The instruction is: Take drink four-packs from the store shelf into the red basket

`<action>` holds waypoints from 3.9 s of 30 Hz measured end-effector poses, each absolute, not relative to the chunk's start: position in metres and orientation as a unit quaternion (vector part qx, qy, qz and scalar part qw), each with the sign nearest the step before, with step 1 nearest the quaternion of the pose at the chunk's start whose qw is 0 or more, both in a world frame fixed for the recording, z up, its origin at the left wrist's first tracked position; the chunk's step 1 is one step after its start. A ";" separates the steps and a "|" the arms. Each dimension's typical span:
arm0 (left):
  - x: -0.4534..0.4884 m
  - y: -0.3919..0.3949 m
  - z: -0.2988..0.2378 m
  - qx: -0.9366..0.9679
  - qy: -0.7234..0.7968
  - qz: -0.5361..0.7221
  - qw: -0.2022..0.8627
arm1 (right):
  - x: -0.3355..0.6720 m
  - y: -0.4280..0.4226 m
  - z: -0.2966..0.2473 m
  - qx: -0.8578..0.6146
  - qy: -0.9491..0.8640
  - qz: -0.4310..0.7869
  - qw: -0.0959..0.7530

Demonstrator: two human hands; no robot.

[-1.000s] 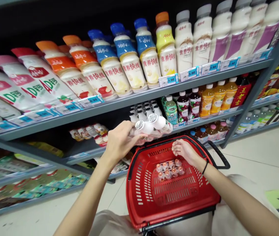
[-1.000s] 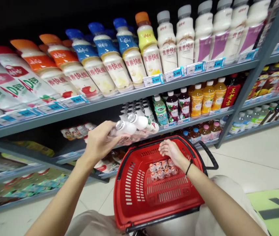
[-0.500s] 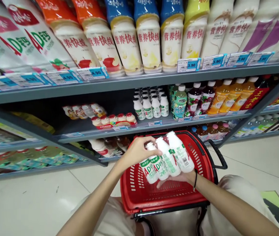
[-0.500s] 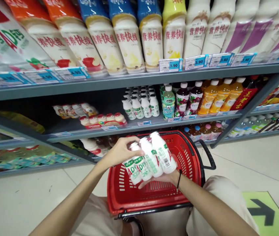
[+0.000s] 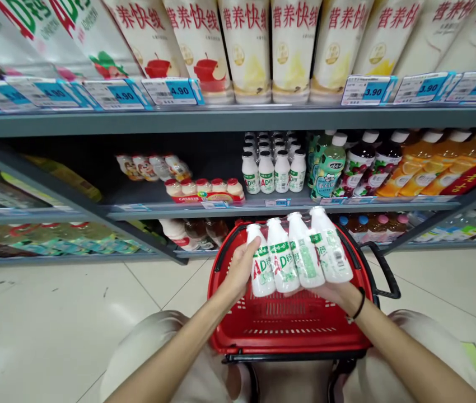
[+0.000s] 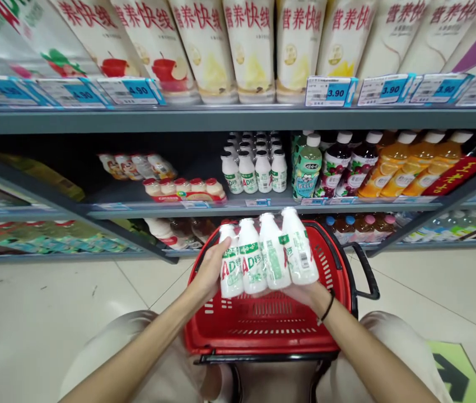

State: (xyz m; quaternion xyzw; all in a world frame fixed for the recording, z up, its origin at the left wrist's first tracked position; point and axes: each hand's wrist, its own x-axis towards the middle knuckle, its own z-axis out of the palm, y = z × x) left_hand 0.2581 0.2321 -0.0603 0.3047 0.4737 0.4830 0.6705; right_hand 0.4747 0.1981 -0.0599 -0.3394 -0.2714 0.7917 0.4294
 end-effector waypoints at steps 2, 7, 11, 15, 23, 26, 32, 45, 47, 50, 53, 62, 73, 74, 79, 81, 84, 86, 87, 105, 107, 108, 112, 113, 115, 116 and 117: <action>0.249 0.240 -0.058 0.296 0.486 0.504 0.650 | 0.479 0.208 -0.055 -0.354 -0.251 0.788 0.436; 0.231 0.248 -0.061 0.360 0.515 0.524 0.575 | 0.477 0.216 -0.062 -0.478 -0.380 0.663 0.433; 0.234 0.238 -0.071 0.378 0.516 0.502 0.583 | 0.471 0.213 -0.066 -0.545 -0.429 0.570 0.440; 0.238 0.233 -0.069 0.423 0.519 0.498 0.551 | 0.476 0.214 -0.058 -0.547 -0.471 0.540 0.433; 0.245 0.242 -0.059 0.455 0.546 0.501 0.493 | 0.476 0.205 -0.052 -0.578 -0.497 0.479 0.436; 0.249 0.246 -0.060 0.460 0.539 0.501 0.497 | 0.478 0.205 -0.054 -0.580 -0.497 0.468 0.444; 0.256 0.248 -0.062 0.465 0.537 0.489 0.506 | 0.487 0.207 -0.055 -0.579 -0.503 0.466 0.442; 0.254 0.240 -0.055 0.482 0.540 0.471 0.504 | 0.493 0.209 -0.061 -0.558 -0.525 0.470 0.438; 0.252 0.239 -0.055 0.487 0.537 0.474 0.500 | 0.494 0.209 -0.062 -0.553 -0.535 0.469 0.433; 0.249 0.239 -0.055 0.495 0.548 0.466 0.488 | 0.492 0.208 -0.064 -0.546 -0.540 0.472 0.432; 0.248 0.238 -0.056 0.500 0.553 0.463 0.479 | 0.491 0.207 -0.065 -0.541 -0.541 0.478 0.431; 0.248 0.238 -0.058 0.519 0.538 0.473 0.466 | 0.491 0.205 -0.061 -0.539 -0.567 0.449 0.432; 0.242 0.233 -0.044 0.581 0.534 0.493 0.366 | 0.494 0.202 -0.060 -0.487 -0.568 0.496 0.440; 0.241 0.232 -0.043 0.588 0.525 0.500 0.359 | 0.493 0.202 -0.060 -0.487 -0.565 0.498 0.442; 0.238 0.230 -0.040 0.622 0.488 0.508 0.341 | 0.492 0.202 -0.057 -0.505 -0.568 0.480 0.438; 0.237 0.231 -0.042 0.618 0.496 0.506 0.340 | 0.490 0.202 -0.056 -0.504 -0.581 0.466 0.438; 0.235 0.235 -0.047 0.600 0.522 0.498 0.346 | 0.488 0.201 -0.054 -0.502 -0.602 0.443 0.435; 0.235 0.238 -0.050 0.584 0.537 0.495 0.354 | 0.487 0.199 -0.054 -0.510 -0.611 0.430 0.426; 0.235 0.239 -0.051 0.575 0.543 0.496 0.358 | 0.487 0.198 -0.054 -0.516 -0.615 0.424 0.420; 0.244 0.239 -0.053 0.513 0.567 0.483 0.427 | 0.489 0.195 -0.054 -0.540 -0.604 0.421 0.409; 0.243 0.239 -0.055 0.511 0.562 0.482 0.437 | 0.488 0.195 -0.056 -0.540 -0.598 0.421 0.416; 0.243 0.239 -0.056 0.507 0.557 0.481 0.448 | 0.488 0.195 -0.057 -0.542 -0.590 0.426 0.420; 0.245 0.237 -0.056 0.483 0.524 0.477 0.514 | 0.490 0.199 -0.056 -0.556 -0.549 0.450 0.434; 0.245 0.236 -0.055 0.483 0.511 0.475 0.529 | 0.491 0.200 -0.054 -0.552 -0.537 0.455 0.447; 0.245 0.234 -0.051 0.491 0.474 0.475 0.556 | 0.492 0.204 -0.048 -0.533 -0.509 0.472 0.484; 0.245 0.233 -0.048 0.497 0.450 0.475 0.569 | 0.493 0.205 -0.046 -0.521 -0.490 0.484 0.504; 0.244 0.232 -0.046 0.503 0.426 0.476 0.583 | 0.493 0.206 -0.044 -0.510 -0.470 0.497 0.522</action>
